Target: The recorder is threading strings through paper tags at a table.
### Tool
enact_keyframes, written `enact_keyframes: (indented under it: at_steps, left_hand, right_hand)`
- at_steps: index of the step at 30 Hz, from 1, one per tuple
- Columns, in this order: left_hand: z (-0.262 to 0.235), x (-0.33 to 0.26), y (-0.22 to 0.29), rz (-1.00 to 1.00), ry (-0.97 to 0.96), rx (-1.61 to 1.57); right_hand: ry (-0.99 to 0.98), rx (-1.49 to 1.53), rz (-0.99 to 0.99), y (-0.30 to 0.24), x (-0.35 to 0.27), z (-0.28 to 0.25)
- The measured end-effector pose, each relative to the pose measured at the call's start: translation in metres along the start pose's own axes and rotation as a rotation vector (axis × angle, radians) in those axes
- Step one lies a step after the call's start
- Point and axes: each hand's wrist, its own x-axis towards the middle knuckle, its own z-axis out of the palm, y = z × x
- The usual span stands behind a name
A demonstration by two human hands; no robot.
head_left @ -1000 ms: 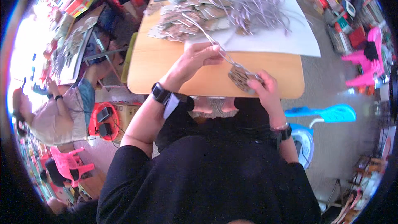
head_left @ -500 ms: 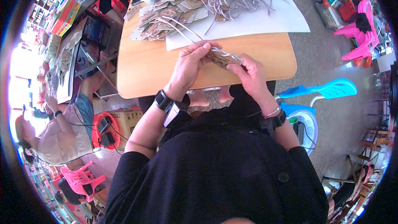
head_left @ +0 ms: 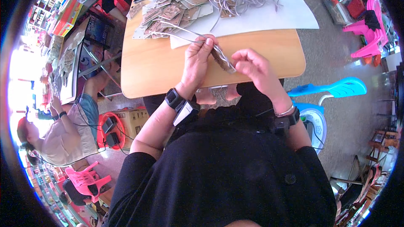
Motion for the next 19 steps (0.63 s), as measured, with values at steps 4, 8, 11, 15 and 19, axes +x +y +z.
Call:
enact_keyframes:
  at_steps: [4,8,11,15,19]
  left_hand:
    - [0.009,0.0,0.002,0.043,-0.105,0.243]
    - [0.014,-0.004,0.004,0.005,-0.124,0.286]
    - [0.018,-0.004,0.001,0.077,-0.12,0.305]
    - [0.019,-0.004,0.003,0.052,-0.103,0.331]
    - [0.016,-0.004,0.001,0.032,-0.117,0.217]
  right_hand:
    - [-0.03,0.125,0.115,-0.001,0.01,-0.007]
    - [-0.142,0.027,0.182,-0.003,0.016,-0.007]
    - [-0.218,0.103,0.292,-0.001,0.015,-0.005]
    - [-0.192,0.203,0.294,0.005,0.014,0.003]
    - [-0.204,0.405,0.317,0.002,0.014,0.012]
